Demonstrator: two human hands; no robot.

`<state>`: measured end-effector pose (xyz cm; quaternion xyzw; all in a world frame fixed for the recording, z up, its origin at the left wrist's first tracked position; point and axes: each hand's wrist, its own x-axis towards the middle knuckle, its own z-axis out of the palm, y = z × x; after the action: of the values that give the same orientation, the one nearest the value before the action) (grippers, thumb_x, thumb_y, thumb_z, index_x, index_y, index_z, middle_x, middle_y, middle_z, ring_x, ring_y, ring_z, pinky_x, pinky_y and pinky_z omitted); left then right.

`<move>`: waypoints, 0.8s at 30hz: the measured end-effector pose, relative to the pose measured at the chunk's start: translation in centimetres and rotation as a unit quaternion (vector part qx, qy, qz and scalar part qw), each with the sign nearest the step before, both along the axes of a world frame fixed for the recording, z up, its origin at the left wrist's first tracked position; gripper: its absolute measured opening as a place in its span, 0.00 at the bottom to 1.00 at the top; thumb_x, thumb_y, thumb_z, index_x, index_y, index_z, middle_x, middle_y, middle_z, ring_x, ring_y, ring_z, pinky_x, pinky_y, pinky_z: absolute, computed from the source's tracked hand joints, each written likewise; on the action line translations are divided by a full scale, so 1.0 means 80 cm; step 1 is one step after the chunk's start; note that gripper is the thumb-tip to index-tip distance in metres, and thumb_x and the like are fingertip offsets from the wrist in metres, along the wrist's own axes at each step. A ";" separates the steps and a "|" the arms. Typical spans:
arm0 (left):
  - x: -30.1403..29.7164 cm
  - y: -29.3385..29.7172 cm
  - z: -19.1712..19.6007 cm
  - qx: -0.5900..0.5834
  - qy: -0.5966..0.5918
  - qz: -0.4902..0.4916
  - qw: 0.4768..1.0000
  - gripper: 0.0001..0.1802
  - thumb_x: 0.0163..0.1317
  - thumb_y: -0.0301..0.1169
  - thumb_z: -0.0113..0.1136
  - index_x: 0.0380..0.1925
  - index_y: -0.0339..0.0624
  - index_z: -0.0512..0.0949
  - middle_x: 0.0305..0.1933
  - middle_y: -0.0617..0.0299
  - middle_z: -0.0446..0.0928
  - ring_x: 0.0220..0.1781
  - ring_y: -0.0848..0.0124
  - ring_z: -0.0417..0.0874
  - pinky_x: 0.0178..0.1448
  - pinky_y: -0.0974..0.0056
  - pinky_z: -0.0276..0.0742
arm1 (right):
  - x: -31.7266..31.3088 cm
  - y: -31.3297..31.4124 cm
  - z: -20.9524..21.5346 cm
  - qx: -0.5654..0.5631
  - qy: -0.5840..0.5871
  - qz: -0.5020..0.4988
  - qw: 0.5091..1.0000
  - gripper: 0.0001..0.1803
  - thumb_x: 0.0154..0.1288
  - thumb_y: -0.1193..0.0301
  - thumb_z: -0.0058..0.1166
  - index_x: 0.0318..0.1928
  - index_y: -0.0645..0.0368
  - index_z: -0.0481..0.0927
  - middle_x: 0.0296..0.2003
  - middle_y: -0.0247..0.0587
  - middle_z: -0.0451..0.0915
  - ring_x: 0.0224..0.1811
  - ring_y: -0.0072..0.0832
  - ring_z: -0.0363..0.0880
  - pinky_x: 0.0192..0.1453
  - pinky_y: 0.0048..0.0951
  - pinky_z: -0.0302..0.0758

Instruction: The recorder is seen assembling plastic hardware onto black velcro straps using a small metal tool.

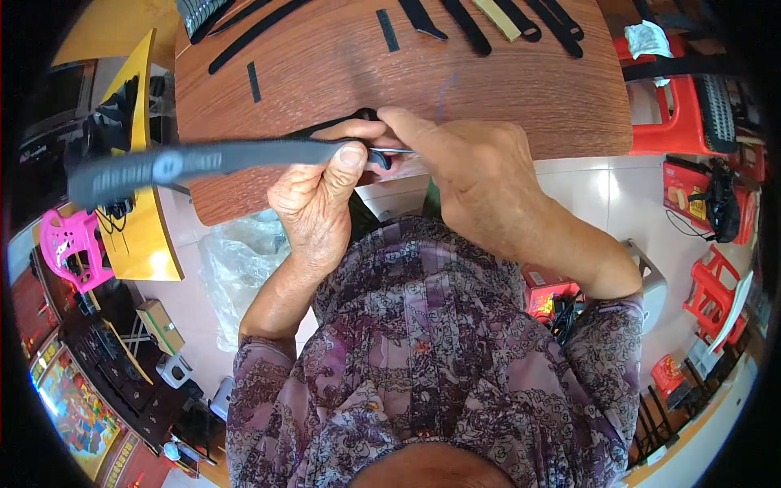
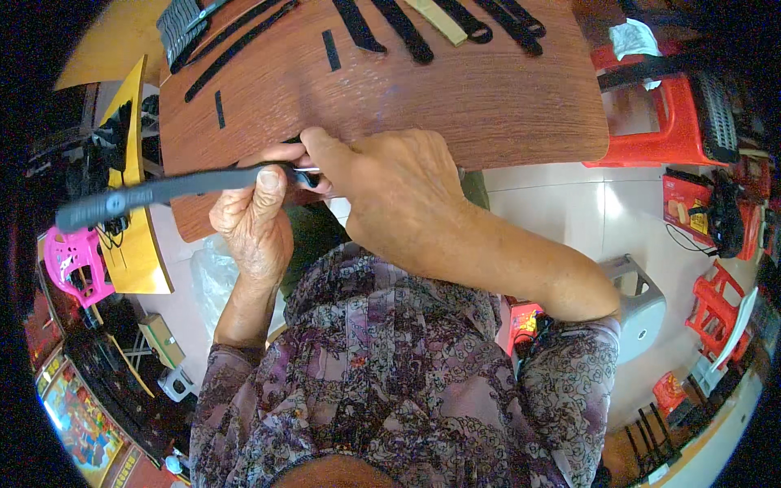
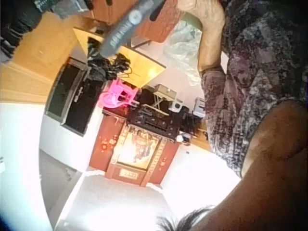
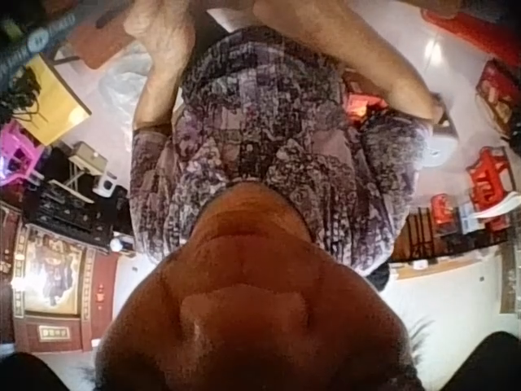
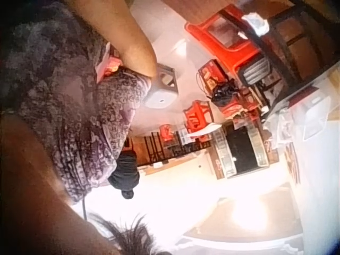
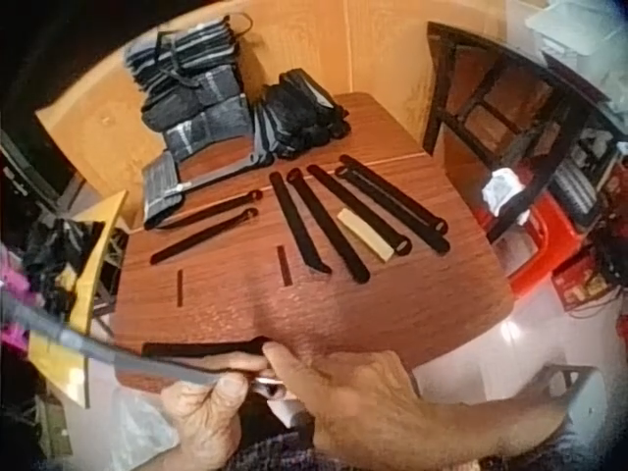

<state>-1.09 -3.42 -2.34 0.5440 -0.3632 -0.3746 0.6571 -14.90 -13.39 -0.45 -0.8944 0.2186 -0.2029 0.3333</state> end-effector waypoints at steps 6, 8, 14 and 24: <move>0.029 -0.022 0.021 -0.062 0.185 -0.162 0.967 0.23 0.60 0.33 0.51 0.44 0.19 0.72 0.51 0.35 0.71 0.56 0.52 0.72 0.58 0.54 0.71 | -0.006 -0.014 -0.014 -0.270 -0.144 -0.076 0.949 0.13 0.40 0.75 0.52 0.32 0.64 0.75 0.19 0.38 0.69 0.22 0.33 0.69 0.23 0.32 0.65; 0.035 -0.026 0.025 -0.046 0.180 -0.170 0.968 0.27 0.58 0.40 0.54 0.44 0.20 0.72 0.50 0.35 0.72 0.54 0.53 0.75 0.56 0.54 0.73 | -0.008 -0.012 -0.015 -0.325 -0.144 -0.079 0.931 0.15 0.40 0.74 0.51 0.34 0.67 0.75 0.20 0.37 0.67 0.22 0.31 0.67 0.23 0.31 0.63; 0.014 -0.028 0.050 -0.035 0.113 -0.130 0.984 0.33 0.52 0.18 0.59 0.59 0.29 0.58 0.59 0.37 0.63 0.49 0.56 0.78 0.43 0.66 0.82 | -0.007 -0.007 -0.013 -0.399 -0.146 -0.100 0.900 0.18 0.41 0.73 0.50 0.36 0.71 0.75 0.20 0.36 0.64 0.22 0.28 0.64 0.23 0.28 0.59; 0.016 -0.010 0.041 0.097 0.229 -0.138 0.959 0.14 0.60 0.22 0.53 0.45 0.26 0.70 0.41 0.40 0.76 0.33 0.59 0.83 0.26 0.69 0.81 | -0.006 0.009 -0.012 -0.142 -0.160 -0.119 0.970 0.14 0.47 0.83 0.53 0.39 0.66 0.77 0.28 0.45 0.74 0.26 0.37 0.71 0.29 0.31 0.67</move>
<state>0.18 -4.20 0.92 0.4492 -0.2362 -0.6099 0.6087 -15.40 -12.65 -1.44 -0.8562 0.2360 -0.4104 0.2068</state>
